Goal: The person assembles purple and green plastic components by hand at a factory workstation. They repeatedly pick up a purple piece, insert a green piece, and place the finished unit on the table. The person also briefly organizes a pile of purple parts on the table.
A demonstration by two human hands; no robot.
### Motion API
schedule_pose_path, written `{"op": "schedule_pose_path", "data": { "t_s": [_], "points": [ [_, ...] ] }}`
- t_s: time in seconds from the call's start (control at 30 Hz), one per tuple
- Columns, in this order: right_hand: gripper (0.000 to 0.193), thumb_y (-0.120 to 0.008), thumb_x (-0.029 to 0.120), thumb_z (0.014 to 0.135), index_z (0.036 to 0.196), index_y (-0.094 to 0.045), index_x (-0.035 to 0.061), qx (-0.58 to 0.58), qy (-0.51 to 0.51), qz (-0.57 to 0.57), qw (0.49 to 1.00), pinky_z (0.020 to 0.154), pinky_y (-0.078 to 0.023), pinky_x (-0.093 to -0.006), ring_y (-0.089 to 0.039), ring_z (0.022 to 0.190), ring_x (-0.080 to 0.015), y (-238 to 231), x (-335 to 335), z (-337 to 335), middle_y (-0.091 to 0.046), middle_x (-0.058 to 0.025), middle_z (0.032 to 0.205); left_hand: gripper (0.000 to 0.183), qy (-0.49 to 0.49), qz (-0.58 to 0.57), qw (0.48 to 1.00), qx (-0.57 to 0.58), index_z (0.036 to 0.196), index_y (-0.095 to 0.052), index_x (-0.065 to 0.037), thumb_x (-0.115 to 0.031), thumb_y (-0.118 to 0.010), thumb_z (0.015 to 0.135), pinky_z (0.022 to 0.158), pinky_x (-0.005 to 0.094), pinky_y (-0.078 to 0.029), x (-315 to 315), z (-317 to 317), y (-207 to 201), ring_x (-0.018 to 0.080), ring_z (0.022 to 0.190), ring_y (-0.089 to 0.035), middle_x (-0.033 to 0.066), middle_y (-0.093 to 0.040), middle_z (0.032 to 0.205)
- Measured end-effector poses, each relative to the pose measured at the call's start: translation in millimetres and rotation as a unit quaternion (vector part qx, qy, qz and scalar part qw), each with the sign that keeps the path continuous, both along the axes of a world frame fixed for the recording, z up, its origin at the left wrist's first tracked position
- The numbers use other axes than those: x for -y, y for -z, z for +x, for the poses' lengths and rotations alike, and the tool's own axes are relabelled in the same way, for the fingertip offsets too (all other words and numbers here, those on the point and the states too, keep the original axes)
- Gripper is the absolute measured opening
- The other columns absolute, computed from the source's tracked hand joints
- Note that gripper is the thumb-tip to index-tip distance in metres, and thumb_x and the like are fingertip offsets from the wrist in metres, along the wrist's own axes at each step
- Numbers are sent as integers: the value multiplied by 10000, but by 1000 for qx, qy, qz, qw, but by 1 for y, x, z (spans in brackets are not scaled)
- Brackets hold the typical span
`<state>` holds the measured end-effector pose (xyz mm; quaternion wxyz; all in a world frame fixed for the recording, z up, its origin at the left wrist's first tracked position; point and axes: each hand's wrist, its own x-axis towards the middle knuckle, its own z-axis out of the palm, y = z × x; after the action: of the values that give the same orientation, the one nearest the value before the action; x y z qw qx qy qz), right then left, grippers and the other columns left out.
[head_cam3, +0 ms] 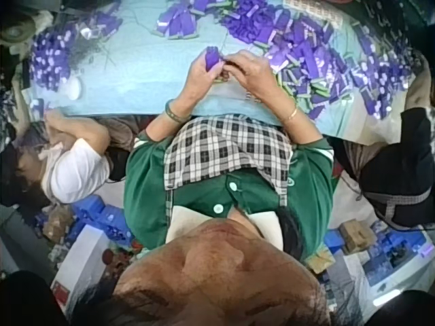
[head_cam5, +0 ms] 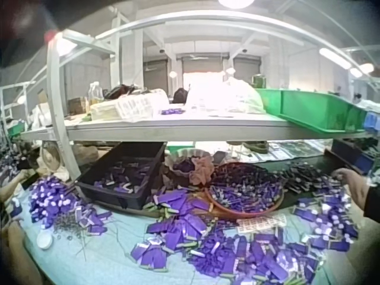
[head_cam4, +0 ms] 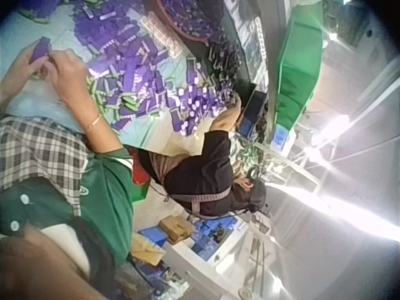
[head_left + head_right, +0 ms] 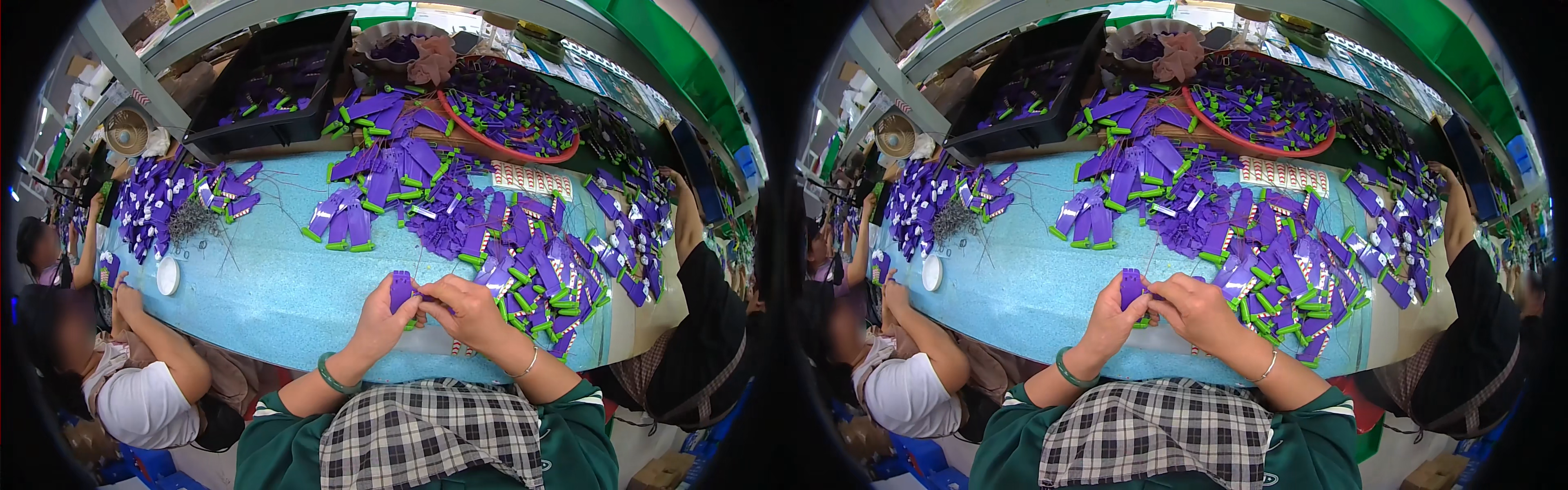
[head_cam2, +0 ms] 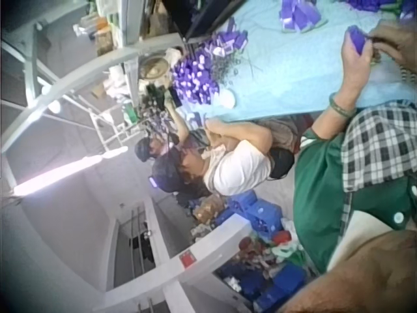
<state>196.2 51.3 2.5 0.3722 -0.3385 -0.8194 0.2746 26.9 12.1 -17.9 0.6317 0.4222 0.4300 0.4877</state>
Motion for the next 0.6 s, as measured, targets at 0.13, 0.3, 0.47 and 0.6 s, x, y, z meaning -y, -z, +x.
{"op": "schedule_pose_path", "data": {
  "t_s": [0.13, 0.3, 0.47, 0.6],
  "points": [
    [181, -629, 30, 858, 1037, -648, 33, -46, -37, -168, 984, 585, -515, -261, -643, 677, -142, -1, -11, 16, -629, -55, 790, 167, 33, 4, 999, -1, 1090, -485, -14, -139, -492, 980, 697, 286, -515, 0, -1, 2, 131, 739, -607, 66, -611, 849],
    [221, -592, 76, 909, 1126, -600, 35, -183, -56, -472, 861, 597, -526, -229, -628, 686, -85, -11, -13, 28, -630, -20, 804, 239, 60, -7, 998, -28, 1106, -495, -6, -218, -461, 1001, 721, 287, -512, -4, -6, 3, 150, 800, -623, 80, -622, 898],
    [70, -569, 82, 921, 937, -598, 21, -209, -24, -475, 855, 565, -490, -208, -604, 654, -81, -15, -3, 26, -623, -34, 864, 175, 100, -5, 990, -99, 1065, -515, -13, -161, -471, 981, 653, 272, -502, -3, -2, -1, 125, 730, -601, 63, -615, 862],
    [74, -626, 81, 874, 853, -592, 19, -142, 12, -278, 950, 532, -440, -209, -558, 625, -73, -9, 4, 21, -595, -72, 990, 119, 121, 31, 973, -192, 1006, -528, -18, -117, -483, 957, 613, 267, -485, 0, 4, -5, 113, 679, -586, 50, -615, 796]
  ]
}}
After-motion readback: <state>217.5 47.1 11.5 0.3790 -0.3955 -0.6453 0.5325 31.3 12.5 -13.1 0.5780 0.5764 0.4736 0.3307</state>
